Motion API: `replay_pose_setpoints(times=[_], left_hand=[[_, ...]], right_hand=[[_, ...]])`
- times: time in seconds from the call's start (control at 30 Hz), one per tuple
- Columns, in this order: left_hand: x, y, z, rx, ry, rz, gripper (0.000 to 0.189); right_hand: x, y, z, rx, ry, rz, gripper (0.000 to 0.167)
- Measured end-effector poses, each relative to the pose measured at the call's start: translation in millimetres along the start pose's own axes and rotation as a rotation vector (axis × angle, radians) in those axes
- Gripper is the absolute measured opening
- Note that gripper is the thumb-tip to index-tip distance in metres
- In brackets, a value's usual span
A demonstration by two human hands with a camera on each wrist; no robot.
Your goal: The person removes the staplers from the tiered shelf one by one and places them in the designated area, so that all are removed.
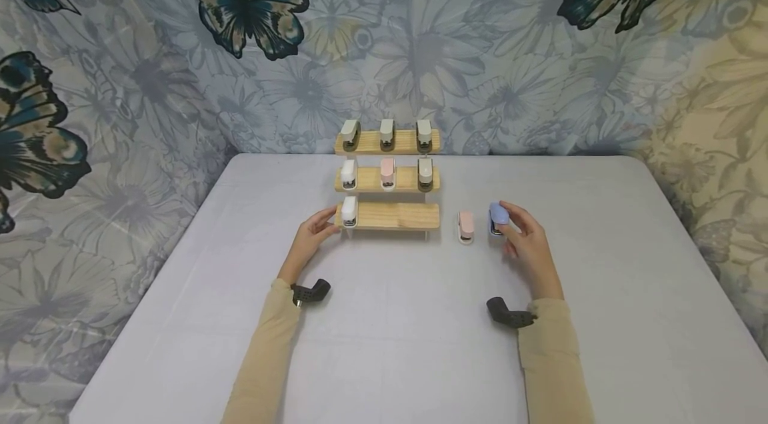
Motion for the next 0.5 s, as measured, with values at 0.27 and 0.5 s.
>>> replay_pose_setpoints(times=[0.27,0.5], left_hand=[[0.4,0.7,-1.2,-0.006,-0.006,-0.003,0.046],[0.1,0.7,1.0,-0.007,-0.005,-0.006,0.045]], right_hand=[[2.5,-3.5,0.8,-0.024,-0.010,-0.050,0.042],[4.2,-6.0,0.8,0.013,-0.004,-0.070,0.042]])
Point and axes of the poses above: each hand's wrist, its own x-axis away from the middle knuckle, its own y-axis out of the palm, z = x × y, the point moved 5 cm from there along -x, towards the middle knuckle, and after that the axes turned 12 degrees about x, right-handed, at the moved point
